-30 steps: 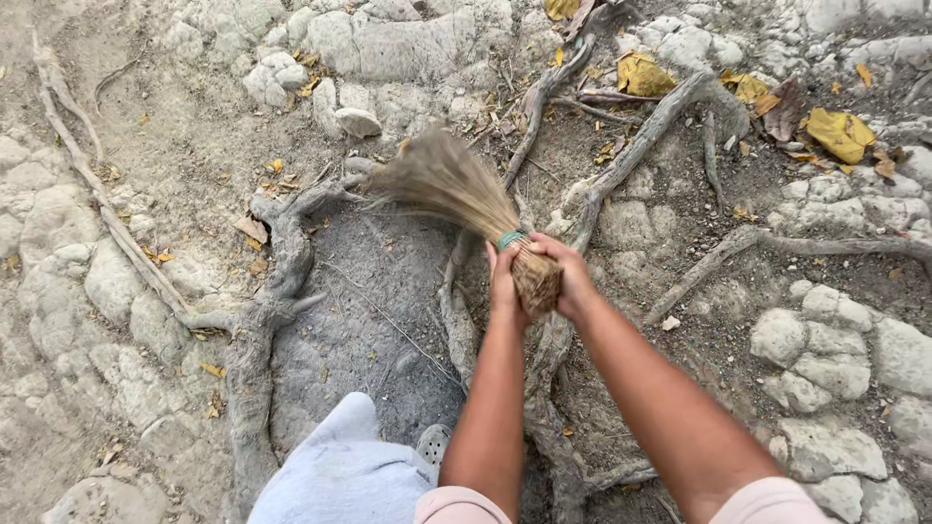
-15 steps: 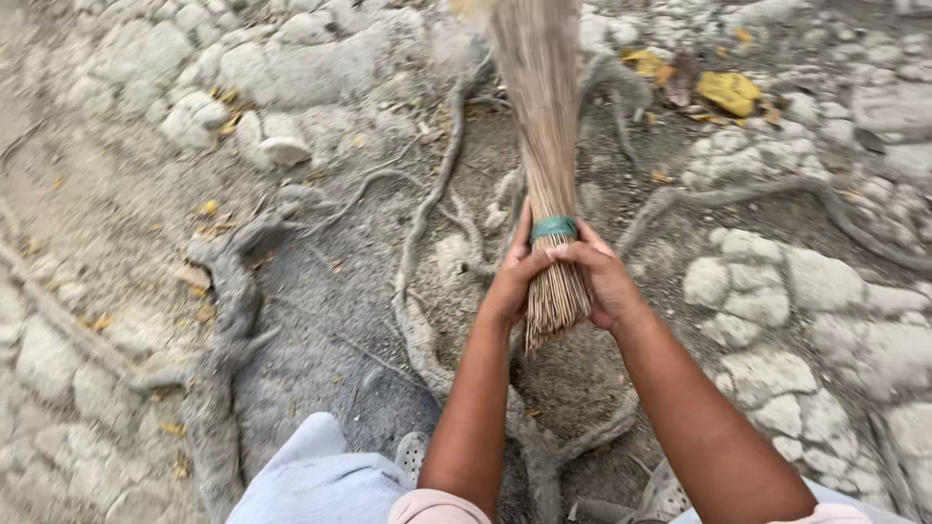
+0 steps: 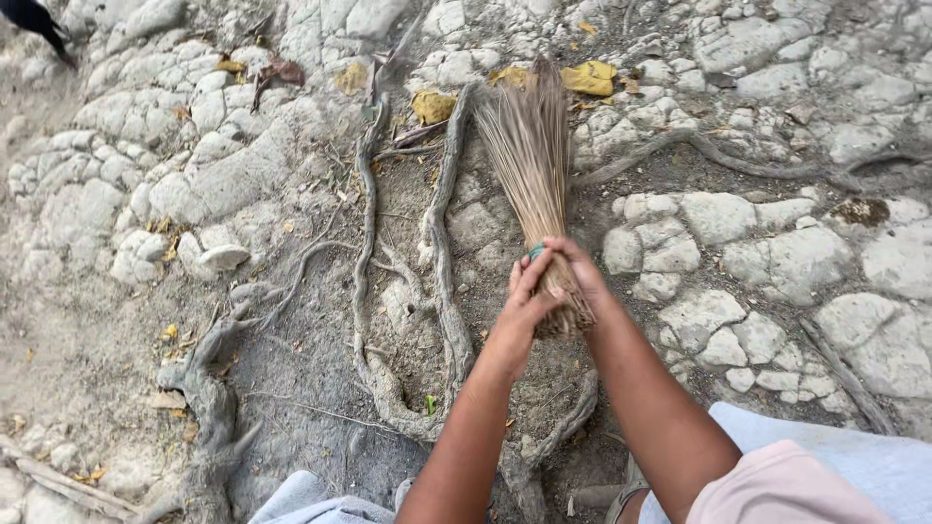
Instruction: The person assembles a bundle of dried sticks into a broom by hand, aligning them and securing them with a green band.
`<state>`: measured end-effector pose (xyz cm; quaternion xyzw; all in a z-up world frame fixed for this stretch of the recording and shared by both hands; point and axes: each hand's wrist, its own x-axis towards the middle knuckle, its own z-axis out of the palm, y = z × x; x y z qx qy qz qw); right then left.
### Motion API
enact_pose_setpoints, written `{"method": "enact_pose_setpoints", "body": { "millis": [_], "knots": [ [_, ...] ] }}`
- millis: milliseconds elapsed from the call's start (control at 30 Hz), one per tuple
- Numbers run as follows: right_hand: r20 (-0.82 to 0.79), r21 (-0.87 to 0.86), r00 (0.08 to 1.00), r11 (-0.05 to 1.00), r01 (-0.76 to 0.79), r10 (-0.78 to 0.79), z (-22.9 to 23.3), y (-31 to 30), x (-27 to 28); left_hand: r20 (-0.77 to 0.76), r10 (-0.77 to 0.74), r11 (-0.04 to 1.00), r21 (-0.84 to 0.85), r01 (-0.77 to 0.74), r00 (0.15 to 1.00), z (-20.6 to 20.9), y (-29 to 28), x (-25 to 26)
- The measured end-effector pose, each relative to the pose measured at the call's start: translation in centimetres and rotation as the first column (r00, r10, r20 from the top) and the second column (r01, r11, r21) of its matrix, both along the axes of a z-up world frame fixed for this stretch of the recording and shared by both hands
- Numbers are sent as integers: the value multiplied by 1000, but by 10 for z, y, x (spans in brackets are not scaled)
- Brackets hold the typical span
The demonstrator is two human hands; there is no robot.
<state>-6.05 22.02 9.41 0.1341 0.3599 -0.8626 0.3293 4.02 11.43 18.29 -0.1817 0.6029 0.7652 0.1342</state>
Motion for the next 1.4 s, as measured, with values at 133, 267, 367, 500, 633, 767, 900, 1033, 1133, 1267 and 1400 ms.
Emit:
{"method": "enact_pose_setpoints", "body": {
  "millis": [133,267,367,500,633,767,900,1033,1133,1267,1400],
  "knots": [
    [-16,7,996,996,93,-93,35,-4,7,-140,-95,995,-27,92,985,26,-11,11],
    [73,-155,993,983,103,-93,31,-23,20,-211,-83,943,299,145,974,20,-50,13],
    [181,56,983,998,-28,17,-3,-15,3,-58,-24,947,319,42,998,-6,-34,-6],
    [-47,-245,996,966,-84,75,-41,2,-11,-62,72,996,-47,-75,995,-30,25,-2],
    [-55,-195,996,979,65,-77,-11,19,10,-216,-82,983,-178,43,973,-22,18,3],
    [51,-25,958,958,285,-283,37,-4,28,-179,-88,985,132,113,980,4,-27,-6],
    [170,36,931,946,323,-324,58,-19,38,-106,-45,966,250,71,993,11,-50,-13],
    [56,41,963,964,263,-265,49,2,32,-283,-76,984,133,118,956,-3,-25,-12],
    [-25,-37,949,948,315,-316,43,2,34,-408,-135,969,137,207,903,-2,-26,-5],
    [5,62,973,971,230,-230,40,10,20,-433,-89,983,107,149,897,2,-16,1],
    [90,-140,995,988,64,-52,-13,15,-6,-372,39,998,65,-16,928,-21,17,1]
  ]
}}
